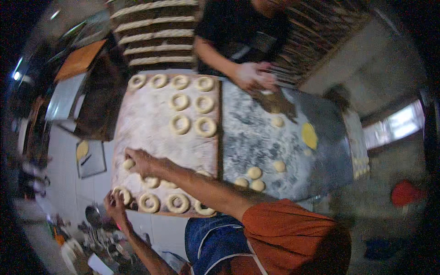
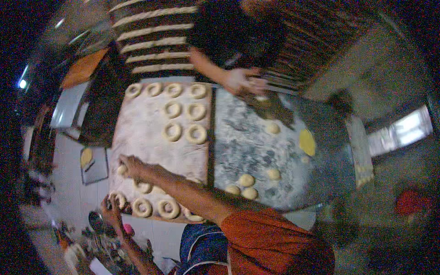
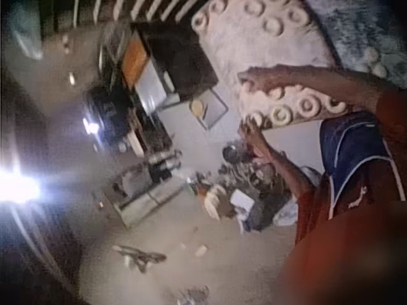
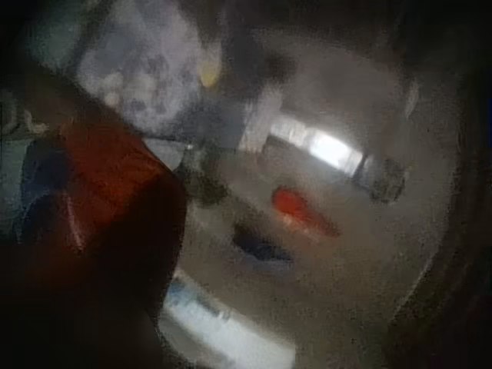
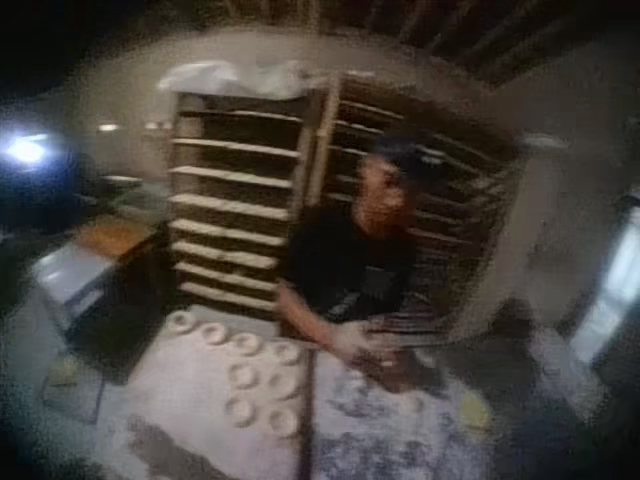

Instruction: The person shapes dough balls into ring shapes by hand and places them on a wooden board. Another person works alongside, also shaping dough and arranging it on the same board.

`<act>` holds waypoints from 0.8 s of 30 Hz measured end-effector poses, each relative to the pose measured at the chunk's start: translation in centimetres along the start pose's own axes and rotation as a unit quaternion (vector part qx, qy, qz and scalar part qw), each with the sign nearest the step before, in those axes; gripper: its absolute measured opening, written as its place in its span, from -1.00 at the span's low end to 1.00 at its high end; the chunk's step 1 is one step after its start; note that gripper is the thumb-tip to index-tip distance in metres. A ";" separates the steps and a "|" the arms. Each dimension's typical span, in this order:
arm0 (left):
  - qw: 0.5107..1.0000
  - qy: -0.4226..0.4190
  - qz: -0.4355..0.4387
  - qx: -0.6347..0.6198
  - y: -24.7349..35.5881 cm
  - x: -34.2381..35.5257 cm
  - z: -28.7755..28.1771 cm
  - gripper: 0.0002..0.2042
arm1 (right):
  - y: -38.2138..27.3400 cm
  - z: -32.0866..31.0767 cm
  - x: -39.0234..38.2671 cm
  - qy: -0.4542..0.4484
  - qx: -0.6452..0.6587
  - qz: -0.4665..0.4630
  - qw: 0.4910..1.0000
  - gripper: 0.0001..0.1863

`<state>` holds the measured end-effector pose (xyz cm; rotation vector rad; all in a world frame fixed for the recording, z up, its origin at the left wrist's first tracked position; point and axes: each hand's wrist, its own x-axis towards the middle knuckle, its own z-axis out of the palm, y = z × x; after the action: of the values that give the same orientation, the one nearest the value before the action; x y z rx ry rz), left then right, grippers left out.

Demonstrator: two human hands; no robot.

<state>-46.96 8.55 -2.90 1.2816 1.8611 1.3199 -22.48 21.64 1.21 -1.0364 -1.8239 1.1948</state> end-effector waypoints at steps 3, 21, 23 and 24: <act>0.966 0.029 0.107 0.234 0.2 -0.9 -1.7 -0.69 | 0.5 -5.8 -8.2 0.039 0.101 0.046 0.993 -0.52; 0.986 0.006 0.156 0.056 15.0 -13.8 12.4 -0.71 | 11.8 -35.6 -41.5 0.351 -0.430 0.185 0.811 -0.45; 0.987 -0.001 0.154 -0.045 16.6 -15.9 15.9 -0.75 | 11.8 -36.1 -41.6 0.375 -0.357 0.196 0.833 -0.47; 0.986 0.008 0.167 -0.016 17.2 -17.9 17.8 -0.77 | 11.9 -36.3 -41.4 0.391 -0.300 0.212 0.844 -0.48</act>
<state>-18.11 1.30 3.99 1.6211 1.6772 1.5250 29.66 0.91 -3.76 -2.0031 -1.3174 0.2510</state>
